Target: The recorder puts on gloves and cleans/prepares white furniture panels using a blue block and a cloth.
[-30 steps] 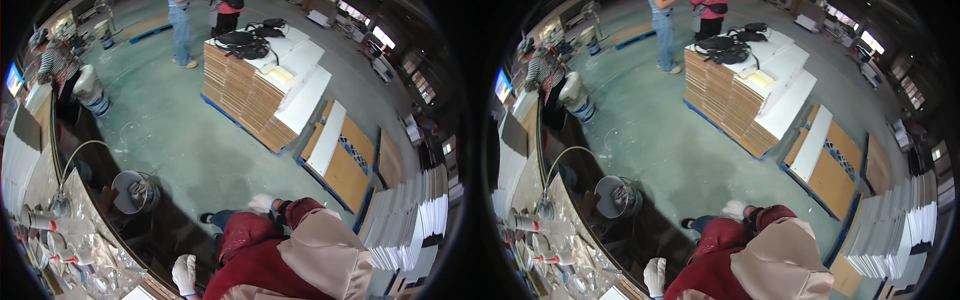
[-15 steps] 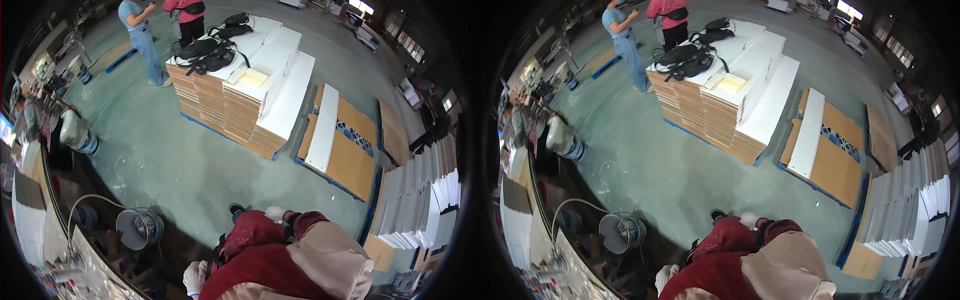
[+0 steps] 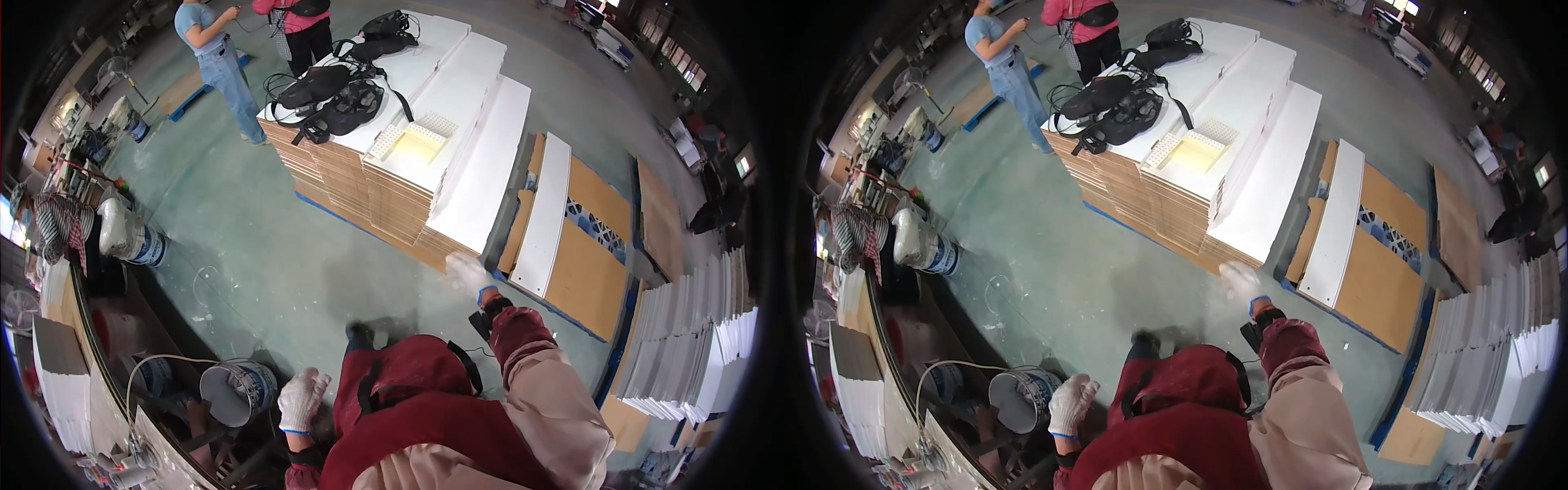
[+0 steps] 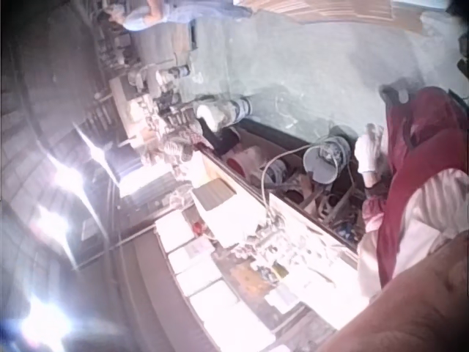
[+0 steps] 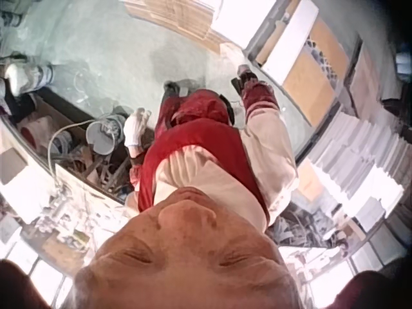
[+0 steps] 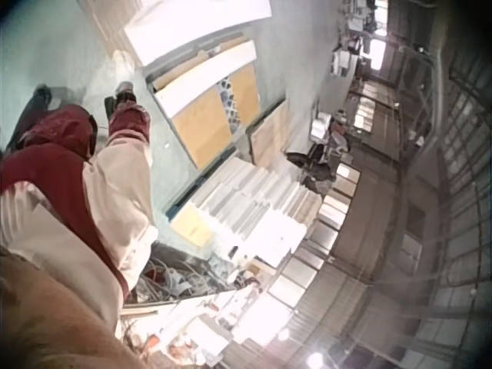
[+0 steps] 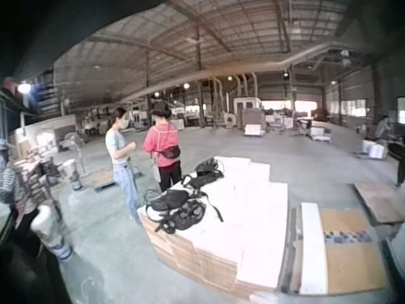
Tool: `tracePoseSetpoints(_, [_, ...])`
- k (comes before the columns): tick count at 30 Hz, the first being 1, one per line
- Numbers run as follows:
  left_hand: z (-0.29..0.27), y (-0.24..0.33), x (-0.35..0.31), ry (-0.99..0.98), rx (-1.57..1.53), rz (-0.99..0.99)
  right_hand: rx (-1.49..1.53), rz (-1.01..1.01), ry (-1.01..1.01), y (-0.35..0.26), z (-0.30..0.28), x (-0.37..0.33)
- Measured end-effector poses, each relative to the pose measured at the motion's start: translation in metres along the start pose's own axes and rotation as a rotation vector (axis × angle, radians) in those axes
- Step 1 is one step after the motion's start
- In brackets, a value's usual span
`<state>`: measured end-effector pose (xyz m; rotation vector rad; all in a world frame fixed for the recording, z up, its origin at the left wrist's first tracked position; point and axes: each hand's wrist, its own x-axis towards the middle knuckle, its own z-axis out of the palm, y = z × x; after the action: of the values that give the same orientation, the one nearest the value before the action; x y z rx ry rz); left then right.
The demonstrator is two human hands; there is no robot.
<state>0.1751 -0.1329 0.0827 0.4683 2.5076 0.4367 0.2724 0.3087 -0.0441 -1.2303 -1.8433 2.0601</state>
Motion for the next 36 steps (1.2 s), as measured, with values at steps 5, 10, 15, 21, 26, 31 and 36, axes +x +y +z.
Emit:
tracePoseSetpoints(5, [-0.022,0.011,0.09,0.072,0.068,0.167,0.232,-0.21,0.025,-0.056,-0.014,0.075])
tracePoseSetpoints(10, [-0.059,0.066,0.21,0.327,0.11,0.538,0.086,-0.338,0.274,-0.12,-0.018,0.173])
tracePoseSetpoints(15, [-0.091,0.154,0.339,0.187,-0.035,0.711,0.13,-0.049,0.426,-0.173,-0.026,0.247])
tracePoseSetpoints(21, [-0.067,0.207,0.46,-0.601,-1.045,0.311,0.159,0.015,0.476,-0.188,-0.008,0.297])
tracePoseSetpoints(26, [-0.058,0.26,0.482,-0.688,-1.285,-0.024,0.285,-0.05,0.549,-0.159,-0.026,0.335])
tracePoseSetpoints(31, [-0.05,0.268,0.48,-0.589,-1.336,-0.222,0.25,-0.11,0.425,-0.193,-0.011,0.312])
tracePoseSetpoints(36, [-0.044,0.277,0.479,-0.407,-1.289,-0.305,0.665,-0.251,0.121,-0.171,-0.039,0.291])
